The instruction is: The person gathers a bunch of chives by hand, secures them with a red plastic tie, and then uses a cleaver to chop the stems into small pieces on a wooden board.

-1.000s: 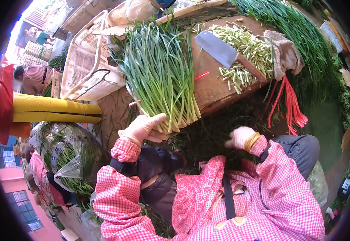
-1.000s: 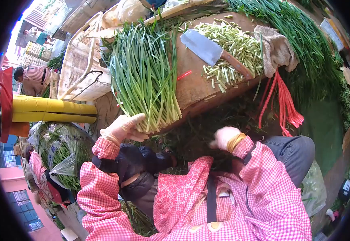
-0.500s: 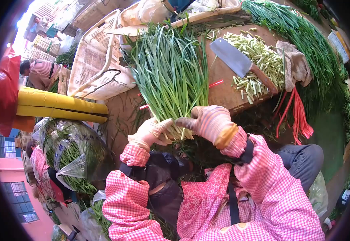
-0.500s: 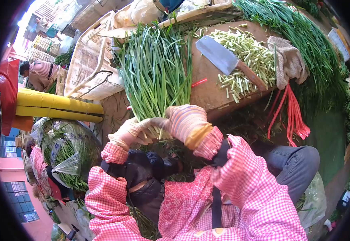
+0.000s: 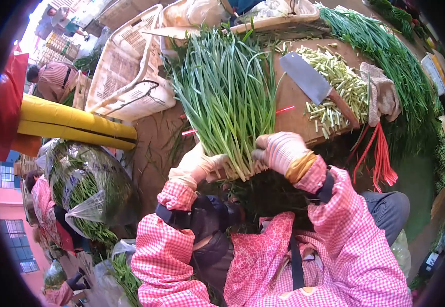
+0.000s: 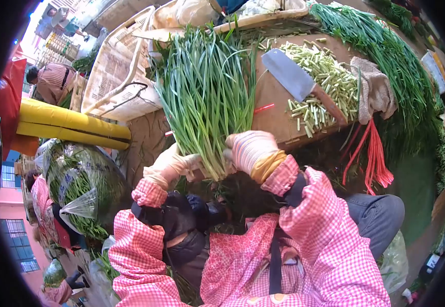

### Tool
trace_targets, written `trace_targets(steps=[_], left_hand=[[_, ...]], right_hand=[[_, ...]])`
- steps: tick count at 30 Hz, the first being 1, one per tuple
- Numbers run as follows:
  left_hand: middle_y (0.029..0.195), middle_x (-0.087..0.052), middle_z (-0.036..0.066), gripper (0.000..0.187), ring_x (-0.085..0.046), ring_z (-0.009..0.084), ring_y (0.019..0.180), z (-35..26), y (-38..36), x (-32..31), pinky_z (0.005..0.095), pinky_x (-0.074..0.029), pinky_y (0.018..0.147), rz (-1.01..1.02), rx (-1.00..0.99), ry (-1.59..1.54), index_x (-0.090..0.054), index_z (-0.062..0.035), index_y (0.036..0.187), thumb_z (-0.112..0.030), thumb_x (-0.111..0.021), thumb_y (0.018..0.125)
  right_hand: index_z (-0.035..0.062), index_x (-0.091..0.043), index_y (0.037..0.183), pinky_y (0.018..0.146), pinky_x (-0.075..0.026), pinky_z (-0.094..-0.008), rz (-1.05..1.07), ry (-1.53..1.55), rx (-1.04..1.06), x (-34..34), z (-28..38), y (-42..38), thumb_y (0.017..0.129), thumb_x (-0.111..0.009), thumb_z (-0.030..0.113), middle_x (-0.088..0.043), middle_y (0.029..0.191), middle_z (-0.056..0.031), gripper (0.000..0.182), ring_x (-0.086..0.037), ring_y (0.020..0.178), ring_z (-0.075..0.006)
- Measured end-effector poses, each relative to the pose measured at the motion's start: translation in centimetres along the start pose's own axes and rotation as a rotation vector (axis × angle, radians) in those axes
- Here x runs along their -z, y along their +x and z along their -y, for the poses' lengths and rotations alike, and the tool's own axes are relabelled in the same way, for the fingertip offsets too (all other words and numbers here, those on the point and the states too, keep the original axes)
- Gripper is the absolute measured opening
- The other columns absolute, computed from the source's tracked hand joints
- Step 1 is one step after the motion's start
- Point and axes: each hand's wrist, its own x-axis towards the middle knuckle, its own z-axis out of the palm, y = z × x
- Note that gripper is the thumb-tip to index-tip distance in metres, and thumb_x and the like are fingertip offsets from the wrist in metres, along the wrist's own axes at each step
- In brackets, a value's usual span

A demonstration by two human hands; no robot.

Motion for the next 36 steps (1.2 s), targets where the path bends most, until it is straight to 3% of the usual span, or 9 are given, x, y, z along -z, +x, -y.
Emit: trace_targets(steps=[5,9,12,14,18,20,22,25,36], left_hand=[[0.089,-0.061,0.005,0.046,-0.059,0.0137,0.07,-0.8,0.0,1.0,0.0265,-0.051,0.06,0.135,0.083,0.045,-0.051,-0.0047,0.117,-0.032,-0.066,0.084],[0.089,-0.06,0.008,0.049,-0.063,0.0167,0.072,-0.7,0.4,1.5,0.0297,-0.056,0.068,0.147,0.21,0.157,-0.049,-0.0042,0.119,-0.037,-0.062,0.085],[0.088,-0.06,0.008,0.05,-0.063,0.0175,0.072,-0.7,0.7,1.7,0.0293,-0.056,0.067,0.156,0.279,0.239,-0.049,-0.0046,0.12,-0.038,-0.061,0.086],[0.09,-0.06,0.008,0.05,-0.063,0.0176,0.072,-0.2,0.8,1.6,0.029,-0.056,0.067,0.165,0.236,0.174,-0.05,-0.0043,0.119,-0.04,-0.061,0.085],[0.095,-0.061,0.01,0.05,-0.064,0.018,0.073,-0.3,0.6,1.8,0.0286,-0.056,0.067,0.18,0.222,0.172,-0.051,-0.0041,0.118,-0.04,-0.061,0.085],[0.107,-0.059,0.01,0.049,-0.062,0.0191,0.087,-0.5,0.2,1.5,0.0343,-0.054,0.076,0.152,0.13,0.188,-0.049,-0.0042,0.122,-0.034,-0.062,0.086],[0.132,-0.037,0.012,0.056,-0.061,0.0217,0.094,-6.1,0.4,-4.8,0.035,-0.049,0.083,-0.419,0.544,0.834,-0.039,-0.0103,0.131,-0.032,-0.061,0.084],[0.12,-0.055,0.014,0.052,-0.061,0.0207,0.094,7.1,4.0,2.6,0.0369,-0.049,0.08,-0.019,-0.315,0.726,-0.048,-0.0121,0.126,-0.035,-0.063,0.082],[0.097,-0.063,0.011,0.039,-0.062,0.0179,0.075,0.9,0.7,4.9,0.0301,-0.051,0.067,-0.093,0.371,0.019,-0.056,-0.0011,0.107,-0.035,-0.057,0.087]], right_hand=[[0.0139,-0.063,0.094,0.071,-0.049,-0.042,0.175,0.367,0.365,4.1,2.5,-1.1,0.082,-0.055,0.036,-0.065,0.082,-0.0114,0.027,-0.063,0.08,-0.0285],[0.0137,-0.061,0.106,0.074,-0.05,-0.0406,0.786,0.223,0.505,-2.2,5.8,-1.6,0.082,-0.057,0.032,-0.065,0.085,-0.0116,0.03,-0.064,0.081,-0.0283],[0.0098,-0.057,0.113,0.07,-0.05,-0.0411,0.748,0.692,-0.145,-6.2,5.7,-0.6,0.082,-0.056,0.023,-0.065,0.085,-0.0151,0.033,-0.065,0.081,-0.0267],[0.009,-0.056,0.112,0.071,-0.05,-0.0399,0.392,0.442,0.231,-7.3,6.2,-2.2,0.082,-0.057,0.024,-0.064,0.086,-0.0179,0.033,-0.063,0.083,-0.031],[0.0147,-0.062,0.105,0.075,-0.05,-0.039,0.694,0.65,0.552,-2.1,7.1,-3.7,0.085,-0.056,0.028,-0.065,0.09,-0.0122,0.025,-0.063,0.08,-0.0301],[0.0182,-0.064,0.1,0.083,-0.047,-0.0403,0.127,0.614,0.67,1.0,7.8,-2.4,0.083,-0.058,0.027,-0.066,0.092,-0.0068,0.02,-0.062,0.089,-0.0292],[0.0206,-0.065,0.096,0.091,-0.042,-0.0419,-0.227,0.052,0.872,0.9,8.3,2.9,0.078,-0.061,0.025,-0.066,0.096,-0.0033,0.019,-0.056,0.104,-0.029],[0.0223,-0.063,0.095,0.1,-0.032,-0.0445,-0.219,-0.162,0.862,0.4,6.6,8.2,0.076,-0.059,0.027,-0.065,0.104,0.0005,0.021,-0.048,0.117,-0.0287],[0.02,-0.065,0.093,0.109,-0.016,-0.051,-0.125,-0.416,0.592,-2.6,3.8,8.9,0.078,-0.056,0.037,-0.057,0.122,-0.0011,0.024,-0.036,0.129,-0.0292]])
